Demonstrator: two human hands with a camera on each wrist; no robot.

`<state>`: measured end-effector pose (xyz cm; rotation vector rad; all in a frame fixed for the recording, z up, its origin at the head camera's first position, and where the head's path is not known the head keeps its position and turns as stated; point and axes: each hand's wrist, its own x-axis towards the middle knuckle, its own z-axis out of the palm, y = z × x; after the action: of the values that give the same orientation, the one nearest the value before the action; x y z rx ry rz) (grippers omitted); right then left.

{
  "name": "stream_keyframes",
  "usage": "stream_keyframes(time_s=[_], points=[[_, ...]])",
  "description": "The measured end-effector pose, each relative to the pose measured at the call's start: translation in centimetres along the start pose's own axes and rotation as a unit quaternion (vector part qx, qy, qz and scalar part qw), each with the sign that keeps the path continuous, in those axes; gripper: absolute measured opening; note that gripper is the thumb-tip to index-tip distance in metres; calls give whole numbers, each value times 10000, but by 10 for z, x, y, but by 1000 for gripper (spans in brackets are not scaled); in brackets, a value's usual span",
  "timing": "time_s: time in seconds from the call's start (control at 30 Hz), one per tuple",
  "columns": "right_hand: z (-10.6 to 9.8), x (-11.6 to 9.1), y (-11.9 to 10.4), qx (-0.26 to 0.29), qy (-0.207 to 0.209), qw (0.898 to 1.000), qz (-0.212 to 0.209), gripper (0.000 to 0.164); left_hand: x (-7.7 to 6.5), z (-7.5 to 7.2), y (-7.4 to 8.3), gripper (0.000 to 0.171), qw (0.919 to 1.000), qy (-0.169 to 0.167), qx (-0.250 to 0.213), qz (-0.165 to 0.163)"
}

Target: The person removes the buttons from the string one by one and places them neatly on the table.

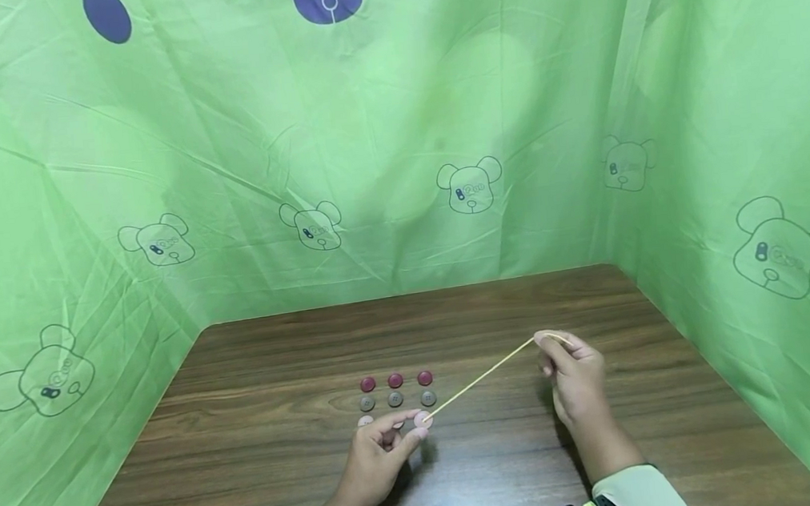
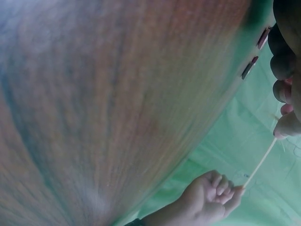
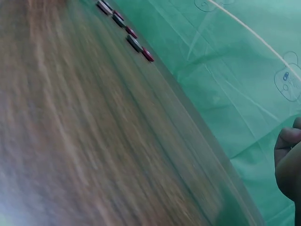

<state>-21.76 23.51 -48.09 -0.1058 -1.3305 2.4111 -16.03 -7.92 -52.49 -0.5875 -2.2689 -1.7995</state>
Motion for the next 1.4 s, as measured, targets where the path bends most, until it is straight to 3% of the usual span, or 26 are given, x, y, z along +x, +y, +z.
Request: stream_keyframes(time_s=[0.2,0.43,0.67,1.03,1.4], points=[[-5,7,-4,142,345,9993,5,27,1,-1,2,25,9993,-8,-4,-363],[-8,11,-6,201,718,9971,158,26,1,-1,1,25,9995,-3,52,-310],[-12,13,-8,372,772,9962,130,29,1,-1,-1,24,9995,75,33,-315],[-13,8,2,13,531,9979,358,28,2,0,-2,26,9982,16,94,-585],[-13,8,4,12,601,9980,213,25,2,1,-3,27,9965,41,284,-785]])
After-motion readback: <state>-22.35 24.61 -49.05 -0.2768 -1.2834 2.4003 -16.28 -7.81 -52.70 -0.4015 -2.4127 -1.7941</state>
